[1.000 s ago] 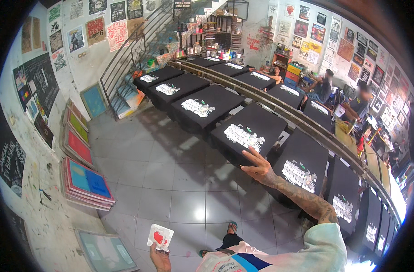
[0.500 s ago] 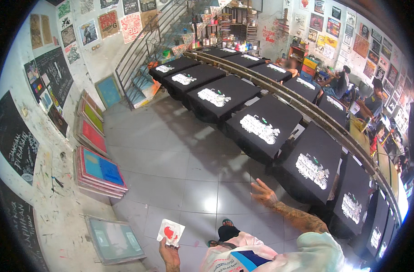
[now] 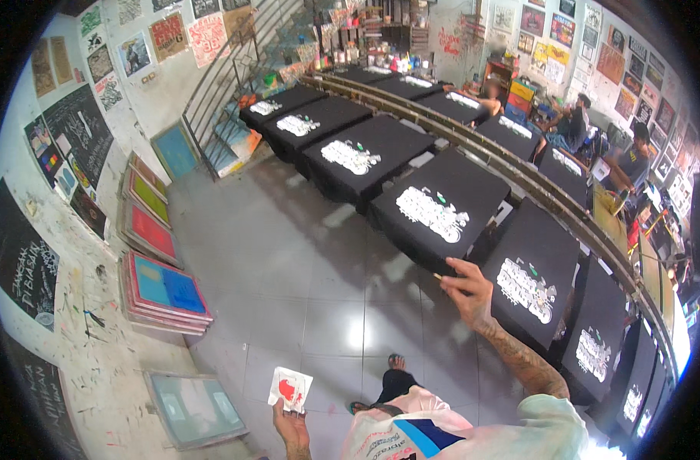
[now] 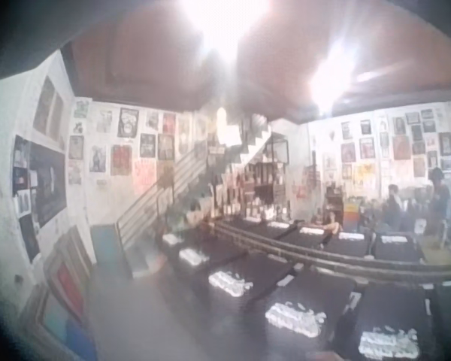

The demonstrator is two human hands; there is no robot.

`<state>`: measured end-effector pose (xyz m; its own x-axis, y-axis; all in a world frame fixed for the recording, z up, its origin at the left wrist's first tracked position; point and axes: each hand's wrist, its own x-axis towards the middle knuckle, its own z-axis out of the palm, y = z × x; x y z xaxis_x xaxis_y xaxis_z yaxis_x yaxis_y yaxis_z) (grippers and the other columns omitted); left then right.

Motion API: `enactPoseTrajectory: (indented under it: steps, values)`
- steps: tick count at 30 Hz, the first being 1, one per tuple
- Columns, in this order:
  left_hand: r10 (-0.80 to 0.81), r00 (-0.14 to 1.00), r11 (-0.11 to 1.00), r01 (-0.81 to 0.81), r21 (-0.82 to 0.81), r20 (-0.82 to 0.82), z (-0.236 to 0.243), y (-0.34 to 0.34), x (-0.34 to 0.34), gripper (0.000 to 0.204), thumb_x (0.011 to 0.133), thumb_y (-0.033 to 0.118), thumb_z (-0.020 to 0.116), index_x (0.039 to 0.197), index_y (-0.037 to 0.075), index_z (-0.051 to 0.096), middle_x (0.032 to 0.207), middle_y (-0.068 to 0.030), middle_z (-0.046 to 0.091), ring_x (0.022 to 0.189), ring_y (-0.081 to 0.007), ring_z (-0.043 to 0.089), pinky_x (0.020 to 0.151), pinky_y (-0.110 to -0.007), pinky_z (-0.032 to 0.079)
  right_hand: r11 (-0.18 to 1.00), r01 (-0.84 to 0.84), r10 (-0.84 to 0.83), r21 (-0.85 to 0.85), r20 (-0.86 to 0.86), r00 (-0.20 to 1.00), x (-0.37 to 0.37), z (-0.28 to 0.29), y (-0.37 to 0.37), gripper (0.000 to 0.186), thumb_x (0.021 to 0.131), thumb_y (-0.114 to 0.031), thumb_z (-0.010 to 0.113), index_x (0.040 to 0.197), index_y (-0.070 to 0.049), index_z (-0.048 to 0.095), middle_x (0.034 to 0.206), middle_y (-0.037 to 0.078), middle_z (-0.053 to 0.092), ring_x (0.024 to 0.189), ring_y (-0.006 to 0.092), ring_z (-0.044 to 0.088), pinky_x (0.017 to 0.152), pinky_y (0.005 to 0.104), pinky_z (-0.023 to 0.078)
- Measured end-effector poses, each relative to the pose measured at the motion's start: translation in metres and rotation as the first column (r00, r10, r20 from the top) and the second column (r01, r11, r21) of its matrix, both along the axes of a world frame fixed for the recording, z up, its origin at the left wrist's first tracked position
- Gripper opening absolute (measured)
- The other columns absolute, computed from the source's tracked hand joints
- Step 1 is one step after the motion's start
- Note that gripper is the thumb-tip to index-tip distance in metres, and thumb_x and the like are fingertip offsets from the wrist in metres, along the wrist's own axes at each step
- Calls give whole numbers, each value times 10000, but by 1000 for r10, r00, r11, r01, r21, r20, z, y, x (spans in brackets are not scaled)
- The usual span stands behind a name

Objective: The person paints details on a printed design on a black t-shirt using a small brush and red paint. They repeatedly dip the brush into a small container of paint and apply it to specific areas of the design.

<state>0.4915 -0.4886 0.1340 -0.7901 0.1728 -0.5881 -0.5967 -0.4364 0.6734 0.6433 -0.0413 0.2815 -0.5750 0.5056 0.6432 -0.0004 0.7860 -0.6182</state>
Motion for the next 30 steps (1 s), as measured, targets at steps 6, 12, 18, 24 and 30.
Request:
enactPoseTrajectory:
  steps: [6,12,18,24,30]
  values:
    - [89,996,995,-87,-43,28,1,88,7,471,931,367,641,1316,118,538,1203,-20,597,982,-140,564,738,-312,437,738,-133,-87,-662,-288,954,-1,-6,74,142,955,-84,702,1049,14,743,1178,164,720,1059,188,665,940,313,518]
    - [207,975,976,-200,-81,85,-40,171,12,462,920,382,657,1303,148,547,1215,11,590,965,-120,523,773,-317,403,490,-409,-78,-770,-506,859,-6,-27,190,118,987,-97,657,1085,-40,691,1062,142,725,980,234,704,868,377,573]
    - [315,941,943,-294,-157,127,-62,247,34,369,921,368,677,1206,156,581,1120,41,615,882,-100,549,732,-303,447,424,-347,-31,-837,-396,918,-27,-80,301,109,970,-53,671,1065,0,674,1012,148,728,915,227,707,855,378,569]
    - [317,935,928,-271,-256,159,-61,320,42,356,923,362,678,1207,169,582,1130,41,622,912,-90,580,729,-304,458,609,-220,99,-762,-202,974,-56,-160,380,120,933,52,672,1052,41,665,1002,147,723,902,194,708,853,344,598]
    - [285,947,945,-250,-212,151,-78,365,36,250,959,319,655,1164,179,630,1030,44,699,804,-87,642,671,-318,496,649,-225,248,-727,-78,966,-73,-206,418,164,892,123,653,1040,55,670,1031,144,714,955,193,704,891,318,590]
